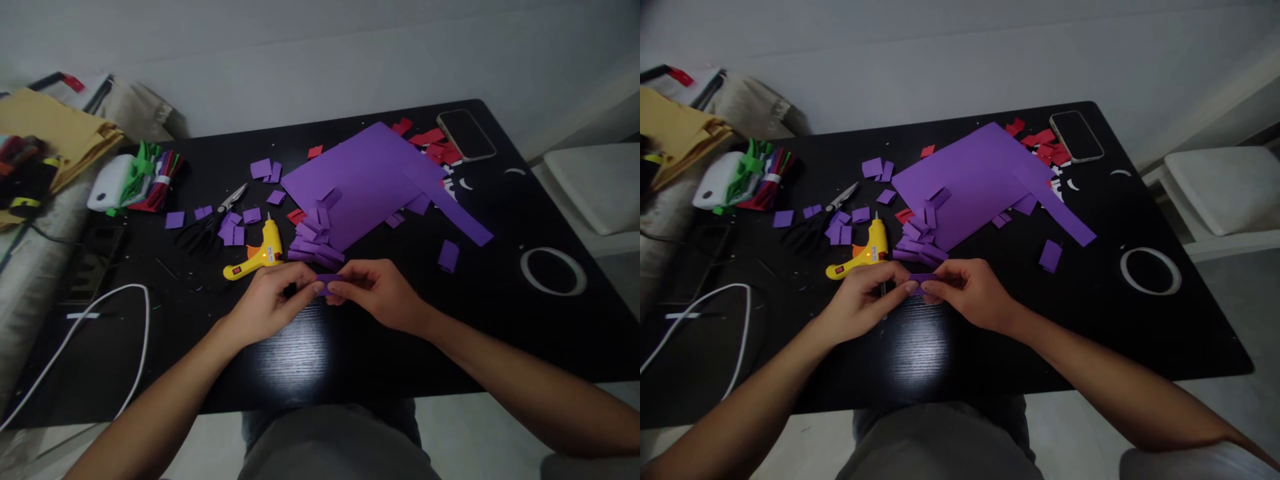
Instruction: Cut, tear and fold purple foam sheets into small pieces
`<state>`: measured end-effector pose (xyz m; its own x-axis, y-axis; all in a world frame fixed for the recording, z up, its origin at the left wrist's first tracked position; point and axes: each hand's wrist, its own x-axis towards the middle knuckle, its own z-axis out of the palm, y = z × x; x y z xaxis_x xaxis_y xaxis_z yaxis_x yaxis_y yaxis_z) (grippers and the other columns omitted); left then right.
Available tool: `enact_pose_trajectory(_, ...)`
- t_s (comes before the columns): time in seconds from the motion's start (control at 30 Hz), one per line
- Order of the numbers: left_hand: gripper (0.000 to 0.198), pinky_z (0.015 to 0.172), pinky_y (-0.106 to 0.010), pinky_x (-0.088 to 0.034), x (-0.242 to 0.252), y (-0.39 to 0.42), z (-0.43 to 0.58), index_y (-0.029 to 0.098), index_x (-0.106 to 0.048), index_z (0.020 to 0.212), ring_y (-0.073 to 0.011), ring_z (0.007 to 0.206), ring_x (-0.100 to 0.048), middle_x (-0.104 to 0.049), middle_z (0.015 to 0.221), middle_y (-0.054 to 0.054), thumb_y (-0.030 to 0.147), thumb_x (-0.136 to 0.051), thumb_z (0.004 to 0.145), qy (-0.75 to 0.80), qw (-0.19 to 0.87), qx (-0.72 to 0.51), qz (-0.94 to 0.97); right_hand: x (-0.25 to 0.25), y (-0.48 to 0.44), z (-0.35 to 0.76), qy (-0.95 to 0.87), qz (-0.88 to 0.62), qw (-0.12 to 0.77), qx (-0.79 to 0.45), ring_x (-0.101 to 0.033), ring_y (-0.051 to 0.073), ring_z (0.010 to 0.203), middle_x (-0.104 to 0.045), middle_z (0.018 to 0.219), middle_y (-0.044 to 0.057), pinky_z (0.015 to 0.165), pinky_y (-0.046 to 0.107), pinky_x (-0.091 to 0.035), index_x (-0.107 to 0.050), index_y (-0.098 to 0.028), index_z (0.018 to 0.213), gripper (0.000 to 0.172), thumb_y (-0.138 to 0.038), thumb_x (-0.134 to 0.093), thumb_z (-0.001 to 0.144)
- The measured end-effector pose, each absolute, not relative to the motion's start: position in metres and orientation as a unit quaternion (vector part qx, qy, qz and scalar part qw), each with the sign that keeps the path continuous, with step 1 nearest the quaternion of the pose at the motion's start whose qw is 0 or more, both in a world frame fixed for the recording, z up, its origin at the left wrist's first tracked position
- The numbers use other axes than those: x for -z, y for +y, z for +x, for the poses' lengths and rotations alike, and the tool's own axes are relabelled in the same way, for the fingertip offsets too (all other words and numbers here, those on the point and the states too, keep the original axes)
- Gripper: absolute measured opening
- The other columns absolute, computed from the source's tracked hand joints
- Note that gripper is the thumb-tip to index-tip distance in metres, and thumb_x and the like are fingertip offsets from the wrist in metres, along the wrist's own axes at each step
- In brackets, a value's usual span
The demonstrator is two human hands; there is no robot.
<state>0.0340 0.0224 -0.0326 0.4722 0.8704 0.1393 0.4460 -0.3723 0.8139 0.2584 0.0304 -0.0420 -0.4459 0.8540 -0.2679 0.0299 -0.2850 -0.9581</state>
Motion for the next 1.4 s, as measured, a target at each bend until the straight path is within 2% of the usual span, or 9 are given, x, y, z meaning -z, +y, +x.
enact_pose_trajectory(0.43,0.012,0.066,-0.022,-0.047,0.029,0.021,0.033,0.018,-0.070,0.089,-0.0105,0.071,-0.062,-0.068,0.079,0.001,0.018,-0.063,0.098,0.397,0.346,-0.309,0.792,0.044,0.029,0.258,-0.542,-0.425,0.288,-0.665,-0.077,0.019,0.075,-0.079,0.077,0.004,0.075,0.031,-0.060,-0.077,-0.017,0.082,0.025,-0.041,-0.083,0.081)
enact_pose_trajectory(0.67,0.021,0.060,-0.021,-0.043,0.031,0.023,0.035,0.017,-0.061,0.079,-0.0092,0.062,-0.054,-0.061,0.069,0.003,0.024,-0.063,0.098,0.436,0.329,-0.321,0.774,0.046,0.031,0.257,-0.529,-0.420,0.286,-0.680,-0.076,0.019,0.074,-0.080,0.078,0.005,0.075,0.031,-0.061,-0.074,-0.017,0.082,0.033,-0.048,-0.082,0.081)
enact_pose_trajectory(1.0,0.026,0.059,-0.022,-0.042,0.030,0.024,0.030,0.017,-0.063,0.078,-0.0102,0.063,-0.055,-0.060,0.068,0.002,0.032,-0.062,0.099,0.433,0.370,-0.247,0.784,0.048,0.029,0.257,-0.541,-0.411,0.282,-0.678,-0.077,0.019,0.078,-0.080,0.080,0.004,0.078,0.032,-0.061,-0.072,-0.018,0.082,0.025,-0.042,-0.079,0.085)
enact_pose_trajectory(1.4,0.027,0.060,-0.023,-0.041,0.028,0.025,0.031,0.017,-0.061,0.076,-0.0107,0.062,-0.055,-0.059,0.067,0.003,0.031,-0.062,0.100,0.413,0.323,-0.241,0.817,0.045,0.033,0.258,-0.537,-0.417,0.295,-0.671,-0.077,0.019,0.076,-0.079,0.078,0.004,0.078,0.034,-0.063,-0.074,-0.017,0.082,0.034,-0.050,-0.082,0.081)
